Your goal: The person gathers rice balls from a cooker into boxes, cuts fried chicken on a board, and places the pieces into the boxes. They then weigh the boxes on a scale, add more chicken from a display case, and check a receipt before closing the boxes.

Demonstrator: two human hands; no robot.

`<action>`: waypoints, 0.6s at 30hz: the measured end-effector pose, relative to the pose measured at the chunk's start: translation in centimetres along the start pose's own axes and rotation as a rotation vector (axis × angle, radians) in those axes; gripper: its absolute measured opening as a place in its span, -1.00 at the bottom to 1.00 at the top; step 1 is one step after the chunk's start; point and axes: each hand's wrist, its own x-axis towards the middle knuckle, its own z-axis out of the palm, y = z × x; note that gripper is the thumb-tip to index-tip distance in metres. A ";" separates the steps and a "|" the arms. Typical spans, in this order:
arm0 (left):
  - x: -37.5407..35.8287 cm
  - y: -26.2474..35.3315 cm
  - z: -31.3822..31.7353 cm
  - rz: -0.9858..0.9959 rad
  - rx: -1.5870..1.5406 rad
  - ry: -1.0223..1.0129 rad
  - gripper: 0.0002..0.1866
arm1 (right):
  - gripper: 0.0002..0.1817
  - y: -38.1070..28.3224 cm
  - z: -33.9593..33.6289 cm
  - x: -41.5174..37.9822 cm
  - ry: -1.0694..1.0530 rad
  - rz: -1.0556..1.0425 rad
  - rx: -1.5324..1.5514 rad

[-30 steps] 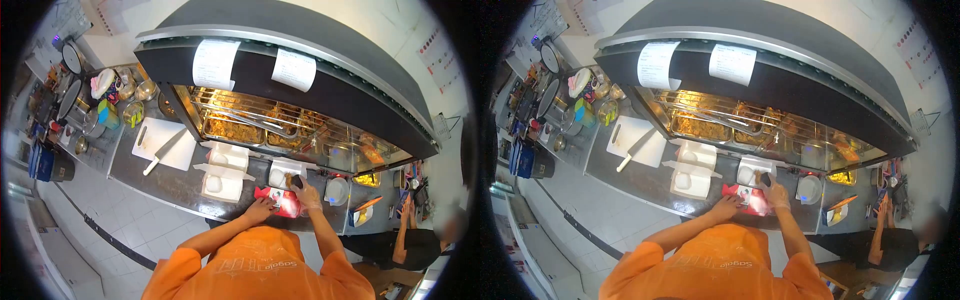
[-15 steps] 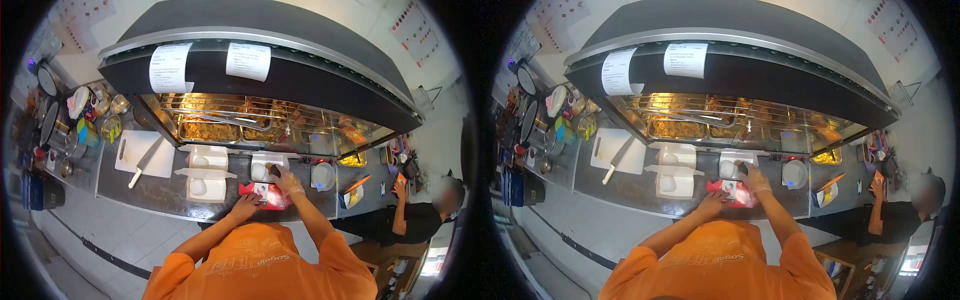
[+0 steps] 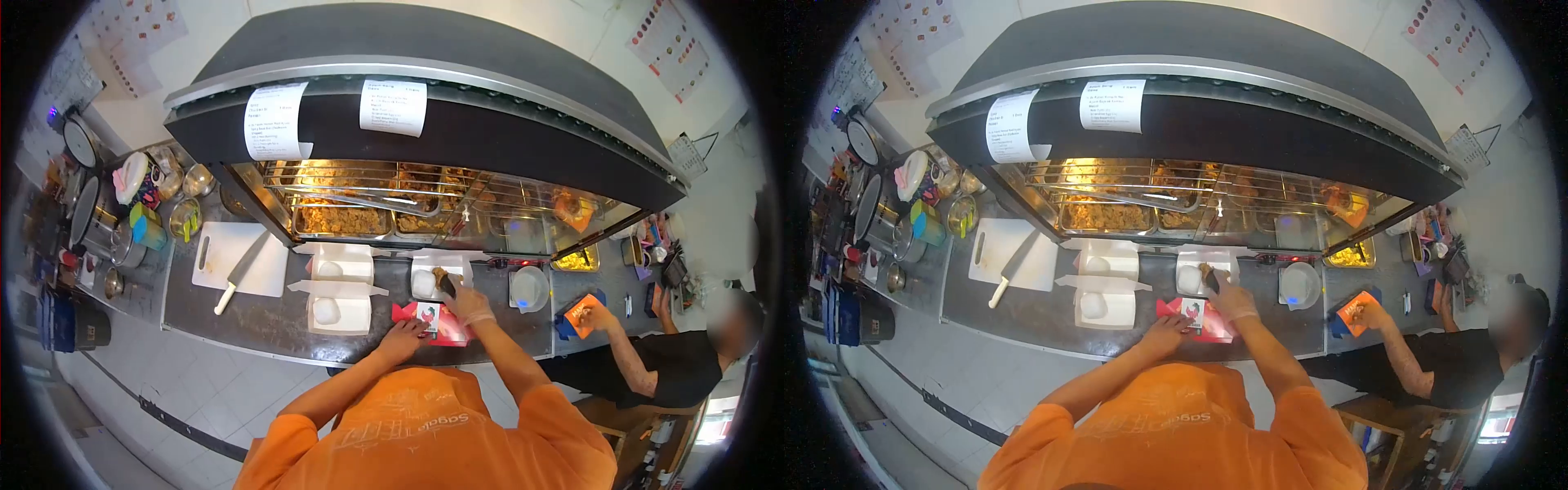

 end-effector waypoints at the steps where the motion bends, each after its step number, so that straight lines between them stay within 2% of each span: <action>1: -0.1 -0.2 -0.2 0.003 0.003 -0.005 -0.62 | -0.29 0.9 0.4 1.3 0.047 -0.024 -0.009; 4: 0.4 -0.7 -0.7 0.009 -0.005 0.001 -0.64 | -0.26 -0.5 -1.8 0.2 0.087 0.074 0.146; 5: 0.4 -1.1 0.0 -0.007 -0.028 0.017 -0.65 | -0.23 -2.2 -3.3 -0.5 -0.016 0.204 0.124; 7: 0.1 0.2 0.8 -0.058 -0.068 -0.026 -0.65 | -0.20 1.0 0.8 1.5 -0.008 0.095 0.040; 8: 0.4 0.0 0.6 -0.092 -0.064 -0.086 -0.65 | -0.22 1.7 0.3 1.8 -0.034 0.050 0.001; 10: 0.1 -0.2 0.1 -0.033 -0.090 -0.016 -0.63 | -0.25 2.8 -1.0 2.1 -0.081 -0.042 -0.072; 11: 0.2 0.0 -0.2 -0.021 -0.118 -0.036 -0.63 | -0.26 0.5 -2.7 1.1 0.037 0.119 0.179; 13: 0.3 0.0 -1.3 0.039 0.020 -0.004 -0.60 | -0.25 0.1 -1.5 0.3 0.020 0.160 0.187; 18: 0.4 0.0 -2.1 0.038 -0.017 -0.005 -0.57 | -0.23 -1.1 -3.7 0.7 -0.006 0.148 0.144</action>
